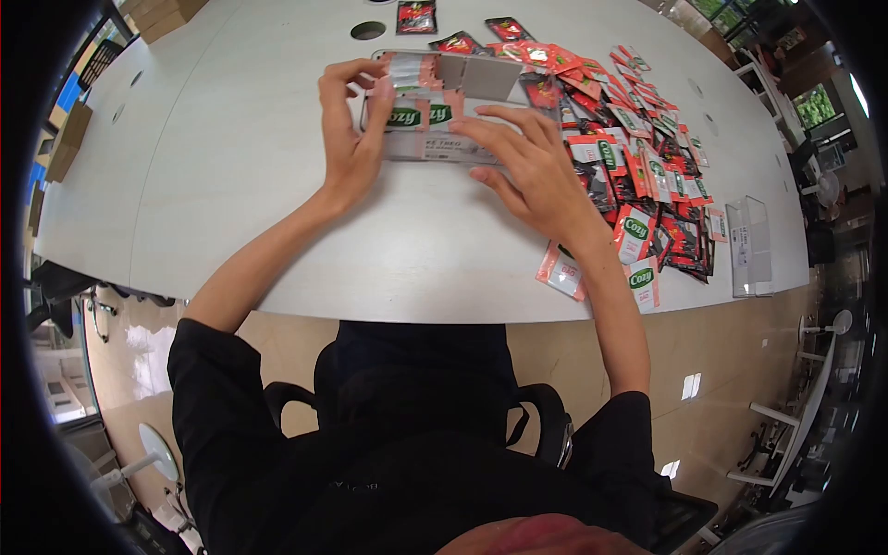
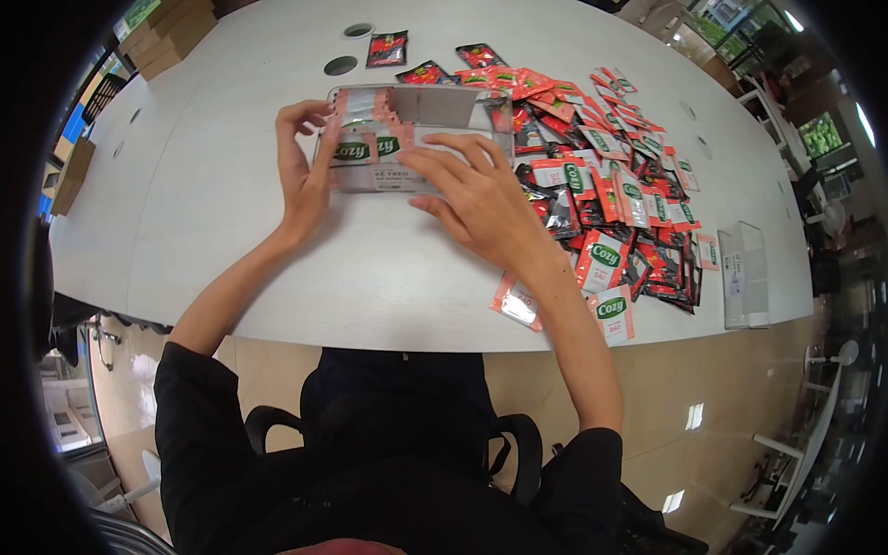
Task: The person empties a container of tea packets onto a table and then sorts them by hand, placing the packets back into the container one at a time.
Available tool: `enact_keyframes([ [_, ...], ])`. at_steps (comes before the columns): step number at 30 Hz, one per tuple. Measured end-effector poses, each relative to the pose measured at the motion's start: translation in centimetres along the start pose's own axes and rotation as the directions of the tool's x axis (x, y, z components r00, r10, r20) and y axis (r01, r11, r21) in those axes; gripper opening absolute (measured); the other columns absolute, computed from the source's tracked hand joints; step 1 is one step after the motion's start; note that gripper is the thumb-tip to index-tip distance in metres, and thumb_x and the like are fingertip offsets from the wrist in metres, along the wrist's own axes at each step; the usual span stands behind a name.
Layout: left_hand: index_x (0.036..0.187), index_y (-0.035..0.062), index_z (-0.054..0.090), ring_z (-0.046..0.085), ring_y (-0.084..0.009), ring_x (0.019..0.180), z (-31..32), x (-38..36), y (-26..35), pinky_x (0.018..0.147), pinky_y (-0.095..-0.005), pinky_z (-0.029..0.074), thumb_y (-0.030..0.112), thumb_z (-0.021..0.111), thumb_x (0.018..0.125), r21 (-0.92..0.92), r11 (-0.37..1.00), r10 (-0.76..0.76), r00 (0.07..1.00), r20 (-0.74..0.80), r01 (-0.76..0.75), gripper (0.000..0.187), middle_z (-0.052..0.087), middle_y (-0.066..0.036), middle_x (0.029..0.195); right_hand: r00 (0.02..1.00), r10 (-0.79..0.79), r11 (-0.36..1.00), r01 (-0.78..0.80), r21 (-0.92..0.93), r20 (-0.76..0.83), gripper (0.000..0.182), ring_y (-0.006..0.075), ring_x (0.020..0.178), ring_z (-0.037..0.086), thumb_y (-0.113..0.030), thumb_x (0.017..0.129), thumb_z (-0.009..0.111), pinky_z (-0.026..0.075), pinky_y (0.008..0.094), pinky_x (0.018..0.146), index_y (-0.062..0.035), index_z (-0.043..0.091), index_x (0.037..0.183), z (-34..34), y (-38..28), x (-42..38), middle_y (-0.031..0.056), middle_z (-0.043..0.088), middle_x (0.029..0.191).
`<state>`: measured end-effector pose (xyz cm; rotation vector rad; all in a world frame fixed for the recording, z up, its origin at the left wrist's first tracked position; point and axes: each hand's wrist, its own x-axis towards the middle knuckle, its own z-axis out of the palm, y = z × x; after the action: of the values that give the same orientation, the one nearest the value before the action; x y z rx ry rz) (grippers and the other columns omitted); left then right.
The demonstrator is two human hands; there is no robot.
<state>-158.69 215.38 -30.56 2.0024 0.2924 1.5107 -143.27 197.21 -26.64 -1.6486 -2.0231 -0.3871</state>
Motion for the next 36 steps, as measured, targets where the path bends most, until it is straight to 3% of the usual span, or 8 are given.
enact_keyframes([
  [1,0.113,0.0036,0.053,0.048,-0.0151,0.093,0.0,-0.1,-0.2,0.088,-0.0316,0.035,0.015,0.060,0.094,-0.025,1.000,0.019,1.000,-0.003,-0.019,0.024,0.053,-0.005,0.105,1.000,-0.009,1.000,0.009,-0.022,-0.001,0.038,0.0242,0.125,0.048,-0.028,0.091,0.062,0.034,0.0423,0.106,-0.0104,0.059,0.125,-0.1,0.3,-0.1,0.0054,0.062,0.124],
  [5,0.123,0.0056,0.049,0.043,-0.0112,0.100,0.0,-0.5,-1.1,0.089,-0.0266,0.040,0.024,0.060,0.096,-0.178,0.907,-0.399,0.914,-0.075,0.381,0.034,0.047,-0.006,0.112,0.998,0.024,0.999,-0.025,-0.027,-0.055,0.034,0.0235,0.118,0.051,-0.028,0.091,0.062,0.035,0.0437,0.104,-0.0108,0.061,0.121,-0.3,0.3,-0.4,0.0071,0.064,0.112],
  [8,0.120,0.0074,0.050,0.046,-0.0109,0.100,-0.1,-0.4,-2.5,0.086,-0.0262,0.042,0.027,0.058,0.097,-0.334,0.821,-0.512,0.856,-0.072,0.463,0.031,0.049,-0.005,0.109,0.997,0.023,1.000,-0.023,-0.008,-0.068,0.034,0.0241,0.114,0.052,-0.029,0.090,0.064,0.035,0.0431,0.103,-0.0098,0.062,0.118,-0.2,0.4,-0.5,0.0065,0.064,0.107],
  [10,0.118,0.0093,0.049,0.053,-0.0093,0.096,-0.1,-0.4,-2.6,0.081,-0.0249,0.046,0.029,0.055,0.099,-0.449,0.604,-0.711,0.700,0.069,0.658,0.028,0.052,-0.003,0.104,0.996,0.028,0.999,-0.030,-0.014,-0.084,0.035,0.0238,0.112,0.052,-0.029,0.090,0.064,0.035,0.0428,0.103,-0.0093,0.062,0.118,0.0,0.4,-0.6,0.0066,0.064,0.106],
  [13,0.117,0.0076,0.047,0.050,-0.0081,0.095,-0.2,-0.3,-1.8,0.083,-0.0234,0.042,0.028,0.052,0.101,-0.488,0.557,-0.712,0.689,0.135,0.672,0.026,0.048,-0.002,0.106,0.995,0.020,1.000,-0.023,-0.019,-0.099,0.037,0.0233,0.109,0.052,-0.030,0.090,0.064,0.035,0.0422,0.101,-0.0080,0.061,0.119,0.1,0.4,-0.7,0.0074,0.063,0.104],
  [26,0.114,0.0091,0.049,0.045,-0.0057,0.086,-0.3,-0.4,-1.4,0.074,-0.0221,0.038,0.029,0.048,0.103,-0.335,0.689,-0.641,0.756,0.132,0.643,0.023,0.047,0.002,0.103,0.990,0.096,0.990,-0.085,0.109,-0.099,0.041,0.0229,0.114,0.051,-0.029,0.091,0.064,0.034,0.0413,0.103,-0.0082,0.056,0.126,0.2,0.3,-0.8,0.0058,0.063,0.113],
  [33,0.115,0.0091,0.048,0.043,-0.0055,0.085,-0.2,-0.2,-1.0,0.074,-0.0220,0.038,0.029,0.049,0.103,-0.337,0.680,-0.647,0.749,0.142,0.651,0.023,0.048,0.002,0.096,0.990,0.078,0.996,-0.073,0.044,-0.117,0.035,0.0214,0.111,0.052,-0.027,0.092,0.062,0.034,0.0418,0.102,-0.0114,0.060,0.123,0.1,0.4,-0.7,0.0020,0.065,0.106],
  [36,0.115,0.0105,0.048,0.049,-0.0013,0.079,-0.1,-0.5,-1.7,0.065,-0.0181,0.041,0.031,0.047,0.103,-0.287,0.744,-0.601,0.792,0.105,0.603,0.024,0.049,0.003,0.094,0.986,0.086,0.996,-0.082,0.030,-0.141,0.032,0.0212,0.110,0.053,-0.027,0.092,0.062,0.034,0.0413,0.102,-0.0123,0.063,0.120,-0.2,0.3,-0.6,0.0014,0.064,0.102],
])
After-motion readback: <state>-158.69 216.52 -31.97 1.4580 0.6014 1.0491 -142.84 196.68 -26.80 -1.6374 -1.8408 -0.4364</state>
